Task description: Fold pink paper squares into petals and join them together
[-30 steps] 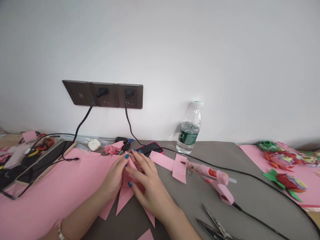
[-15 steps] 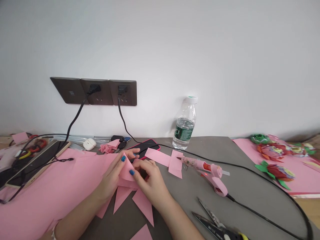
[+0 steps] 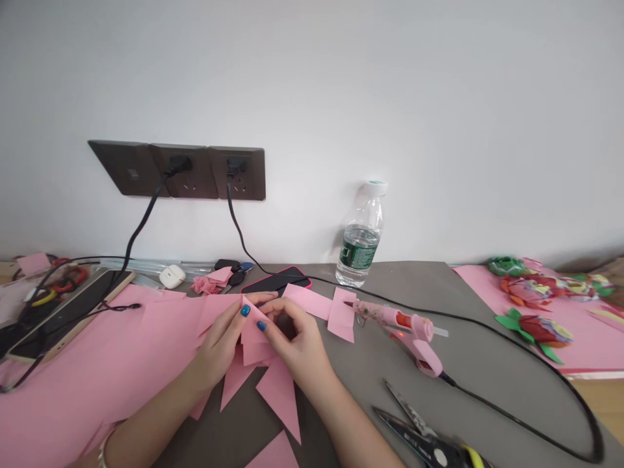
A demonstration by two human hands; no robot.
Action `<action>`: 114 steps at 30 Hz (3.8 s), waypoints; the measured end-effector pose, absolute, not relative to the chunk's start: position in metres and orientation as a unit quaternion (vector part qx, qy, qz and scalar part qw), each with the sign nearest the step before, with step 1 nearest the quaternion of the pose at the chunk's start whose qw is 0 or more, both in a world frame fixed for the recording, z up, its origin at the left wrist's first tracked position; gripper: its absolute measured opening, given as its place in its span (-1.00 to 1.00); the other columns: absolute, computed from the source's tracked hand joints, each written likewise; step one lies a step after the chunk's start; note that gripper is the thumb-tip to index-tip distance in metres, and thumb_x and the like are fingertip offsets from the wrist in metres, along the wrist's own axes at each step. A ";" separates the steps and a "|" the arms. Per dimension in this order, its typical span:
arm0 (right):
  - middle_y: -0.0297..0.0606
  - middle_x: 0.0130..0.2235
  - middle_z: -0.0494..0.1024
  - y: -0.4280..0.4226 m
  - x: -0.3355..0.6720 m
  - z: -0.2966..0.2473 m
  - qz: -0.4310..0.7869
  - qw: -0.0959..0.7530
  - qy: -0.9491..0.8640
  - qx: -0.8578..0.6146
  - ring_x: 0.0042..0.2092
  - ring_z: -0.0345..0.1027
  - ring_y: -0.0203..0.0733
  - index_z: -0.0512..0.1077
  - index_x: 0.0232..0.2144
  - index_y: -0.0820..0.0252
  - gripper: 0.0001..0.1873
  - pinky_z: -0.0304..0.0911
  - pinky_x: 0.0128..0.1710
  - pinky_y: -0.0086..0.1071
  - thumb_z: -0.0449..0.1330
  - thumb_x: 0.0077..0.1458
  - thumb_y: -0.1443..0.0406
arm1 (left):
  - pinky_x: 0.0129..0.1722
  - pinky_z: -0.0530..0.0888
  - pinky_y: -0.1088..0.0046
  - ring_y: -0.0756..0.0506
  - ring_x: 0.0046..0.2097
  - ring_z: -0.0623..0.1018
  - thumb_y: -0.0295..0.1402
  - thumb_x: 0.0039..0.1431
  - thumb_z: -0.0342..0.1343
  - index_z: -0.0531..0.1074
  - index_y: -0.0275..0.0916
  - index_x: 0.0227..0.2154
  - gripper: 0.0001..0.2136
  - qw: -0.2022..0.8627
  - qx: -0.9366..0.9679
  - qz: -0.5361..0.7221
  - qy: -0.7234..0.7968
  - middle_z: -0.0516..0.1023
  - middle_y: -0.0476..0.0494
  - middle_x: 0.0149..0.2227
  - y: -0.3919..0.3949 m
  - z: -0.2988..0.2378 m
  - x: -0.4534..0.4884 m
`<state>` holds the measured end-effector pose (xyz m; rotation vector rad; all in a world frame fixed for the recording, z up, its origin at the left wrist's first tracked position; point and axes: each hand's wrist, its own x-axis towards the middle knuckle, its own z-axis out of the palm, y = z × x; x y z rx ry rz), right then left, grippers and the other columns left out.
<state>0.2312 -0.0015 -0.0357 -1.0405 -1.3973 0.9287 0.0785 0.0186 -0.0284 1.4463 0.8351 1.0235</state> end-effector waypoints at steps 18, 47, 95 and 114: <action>-0.18 -0.12 0.61 0.005 0.245 -0.039 0.416 0.604 -0.456 -0.504 -0.08 0.44 0.00 0.52 -0.22 0.11 -0.68 0.31 -0.12 -0.23 0.31 0.07 0.04 | -0.53 0.43 0.59 0.04 -0.50 0.46 -0.24 0.16 0.24 0.39 -0.21 -0.27 -0.81 0.591 0.503 0.505 0.378 0.47 0.04 -0.44 0.025 -0.028 0.082; -0.27 -0.38 0.54 0.009 0.239 -0.037 0.446 0.609 -0.483 -0.444 -0.36 0.39 -0.17 0.44 -0.38 0.13 -0.65 0.34 -0.41 -0.37 0.36 0.01 0.00 | -0.52 0.35 0.44 -0.07 -0.55 0.43 0.01 0.26 0.05 0.36 -0.22 -0.54 -0.58 0.546 0.533 0.474 0.439 0.43 -0.04 -0.64 0.020 -0.035 0.081; -0.12 -0.04 0.52 -0.007 0.239 -0.029 0.172 0.545 -0.726 -0.383 -0.03 0.44 -0.03 0.47 -0.24 0.08 -0.95 0.38 -0.07 -0.17 0.23 0.21 0.33 | -0.35 0.36 0.41 -0.10 -0.39 0.43 -0.12 0.36 -0.06 0.36 -0.20 -0.51 -0.63 0.487 0.648 0.393 0.434 0.46 -0.05 -0.50 0.011 -0.031 0.076; -0.04 0.34 0.27 -0.011 0.232 -0.035 0.032 0.416 -0.810 -0.412 0.35 0.12 -0.02 -0.02 0.41 0.02 -0.28 0.14 0.26 0.05 -0.14 0.28 0.57 | -0.31 0.40 0.26 -0.16 -0.36 0.42 0.27 0.24 -0.25 0.33 -0.17 -0.50 -0.40 0.488 0.643 0.381 0.452 0.43 -0.13 -0.45 0.005 -0.040 0.075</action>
